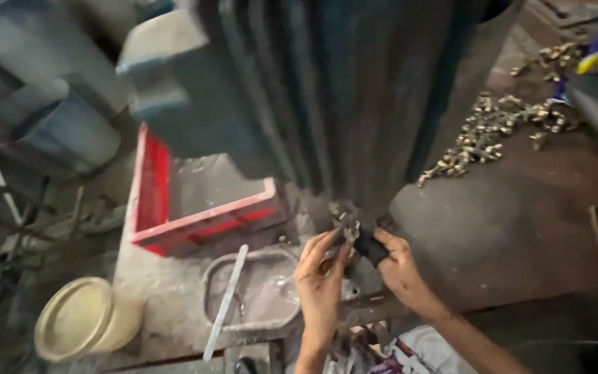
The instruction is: The person picks up brass fittings one at a time from the workbench, places each in a jig under a bench drill press, and operates the press to drill the part. They dip the drilled fitting in a water tray and place it in a red crate, repeating the cycle.
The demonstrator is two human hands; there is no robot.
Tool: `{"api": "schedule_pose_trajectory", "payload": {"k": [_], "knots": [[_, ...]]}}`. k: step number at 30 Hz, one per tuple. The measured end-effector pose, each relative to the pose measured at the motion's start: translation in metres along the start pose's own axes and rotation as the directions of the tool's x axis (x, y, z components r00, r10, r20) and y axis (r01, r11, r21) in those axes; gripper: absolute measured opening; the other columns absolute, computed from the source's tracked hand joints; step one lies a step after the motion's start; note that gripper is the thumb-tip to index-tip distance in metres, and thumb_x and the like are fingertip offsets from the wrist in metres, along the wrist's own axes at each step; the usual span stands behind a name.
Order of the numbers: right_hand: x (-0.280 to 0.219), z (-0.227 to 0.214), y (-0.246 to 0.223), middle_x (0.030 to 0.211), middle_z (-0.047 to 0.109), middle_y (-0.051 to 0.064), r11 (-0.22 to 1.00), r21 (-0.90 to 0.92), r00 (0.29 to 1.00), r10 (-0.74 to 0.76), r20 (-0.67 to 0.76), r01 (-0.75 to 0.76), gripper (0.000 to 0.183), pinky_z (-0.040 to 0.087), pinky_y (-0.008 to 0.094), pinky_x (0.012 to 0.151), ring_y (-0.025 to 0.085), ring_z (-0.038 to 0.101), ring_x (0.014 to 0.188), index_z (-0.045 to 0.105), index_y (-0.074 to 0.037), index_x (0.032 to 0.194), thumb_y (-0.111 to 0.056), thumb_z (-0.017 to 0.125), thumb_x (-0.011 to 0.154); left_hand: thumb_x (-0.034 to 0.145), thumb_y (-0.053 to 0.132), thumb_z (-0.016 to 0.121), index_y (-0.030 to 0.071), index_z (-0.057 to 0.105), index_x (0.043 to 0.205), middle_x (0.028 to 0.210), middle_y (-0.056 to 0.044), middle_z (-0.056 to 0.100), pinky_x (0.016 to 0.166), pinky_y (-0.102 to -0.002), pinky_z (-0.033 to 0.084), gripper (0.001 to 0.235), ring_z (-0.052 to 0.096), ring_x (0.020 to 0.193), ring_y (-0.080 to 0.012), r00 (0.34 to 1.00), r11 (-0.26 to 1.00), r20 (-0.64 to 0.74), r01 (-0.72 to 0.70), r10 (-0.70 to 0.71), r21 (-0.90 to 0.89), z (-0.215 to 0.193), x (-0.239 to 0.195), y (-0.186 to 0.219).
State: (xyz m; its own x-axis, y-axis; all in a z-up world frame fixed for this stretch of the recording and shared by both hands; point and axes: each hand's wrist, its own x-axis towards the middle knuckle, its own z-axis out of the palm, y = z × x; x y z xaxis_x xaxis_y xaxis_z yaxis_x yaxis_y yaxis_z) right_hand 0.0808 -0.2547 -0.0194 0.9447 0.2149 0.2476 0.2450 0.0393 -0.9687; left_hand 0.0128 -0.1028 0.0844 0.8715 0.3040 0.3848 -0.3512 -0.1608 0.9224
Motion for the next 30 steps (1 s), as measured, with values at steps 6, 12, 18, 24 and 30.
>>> {"api": "schedule_pose_trajectory", "payload": {"k": [6, 12, 18, 24, 30], "knots": [[-0.034, 0.017, 0.091, 0.127, 0.066, 0.011, 0.978, 0.184, 0.994, 0.108, -0.031, -0.101, 0.049, 0.052, 0.032, 0.099, 0.018, 0.062, 0.115, 0.053, 0.0, 0.138, 0.003, 0.054, 0.089, 0.081, 0.004, 0.082, 0.002, 0.073, 0.112, 0.108, -0.007, 0.069, 0.068, -0.026, 0.058, 0.032, 0.073, 0.078, -0.0143, 0.997, 0.986, -0.073, 0.049, -0.038, 0.16, 0.01, -0.003, -0.003], [-0.037, 0.05, 0.038, 0.126, 0.063, 0.01, 0.827, 0.545, 0.965, 0.237, -0.111, -0.14, 0.055, 0.053, 0.032, 0.091, 0.018, 0.06, 0.108, 0.054, 0.001, 0.143, 0.001, 0.05, 0.087, 0.084, 0.004, 0.08, 0.001, 0.076, 0.107, 0.109, -0.007, 0.07, 0.074, -0.028, 0.058, 0.023, 0.073, 0.087, -0.0164, 0.997, 0.95, -0.067, -0.026, 0.05, 0.312, 0.007, 0.0, 0.008], [-0.022, 0.034, 0.052, 0.118, 0.066, 0.007, 0.988, 0.131, 0.98, -0.056, -0.19, 0.082, 0.05, 0.049, 0.028, 0.091, 0.015, 0.06, 0.105, 0.061, 0.004, 0.134, 0.001, 0.051, 0.085, 0.088, 0.003, 0.076, 0.001, 0.073, 0.117, 0.113, -0.008, 0.069, 0.076, -0.027, 0.059, 0.029, 0.071, 0.094, -0.0141, 0.998, 0.995, -0.065, 0.0, 0.007, 0.098, 0.004, 0.003, 0.016], [-0.006, 0.021, 0.004, 0.1, 0.07, 0.014, 0.997, 0.077, 1.0, 0.005, -0.013, -0.004, 0.04, 0.053, 0.033, 0.087, 0.022, 0.066, 0.093, 0.067, 0.005, 0.122, 0.002, 0.048, 0.087, 0.086, 0.01, 0.072, 0.011, 0.07, 0.117, 0.111, -0.009, 0.07, 0.086, -0.043, 0.051, 0.03, 0.065, 0.1, -0.0292, 0.992, 0.806, 0.109, -0.11, 0.056, 0.581, 0.027, -0.091, -0.098], [-0.006, 0.006, 0.017, 0.118, 0.069, 0.02, 0.957, -0.286, 0.997, -0.035, 0.063, 0.051, 0.053, 0.042, 0.043, 0.101, 0.035, 0.062, 0.116, 0.065, 0.002, 0.128, 0.002, 0.05, 0.076, 0.082, 0.024, 0.072, 0.005, 0.048, 0.149, 0.152, -0.024, 0.044, 0.116, -0.056, 0.027, 0.074, 0.034, 0.144, -0.0467, 0.83, 0.64, 0.551, -0.469, 0.085, 0.608, 0.137, -0.066, -0.12]]}}
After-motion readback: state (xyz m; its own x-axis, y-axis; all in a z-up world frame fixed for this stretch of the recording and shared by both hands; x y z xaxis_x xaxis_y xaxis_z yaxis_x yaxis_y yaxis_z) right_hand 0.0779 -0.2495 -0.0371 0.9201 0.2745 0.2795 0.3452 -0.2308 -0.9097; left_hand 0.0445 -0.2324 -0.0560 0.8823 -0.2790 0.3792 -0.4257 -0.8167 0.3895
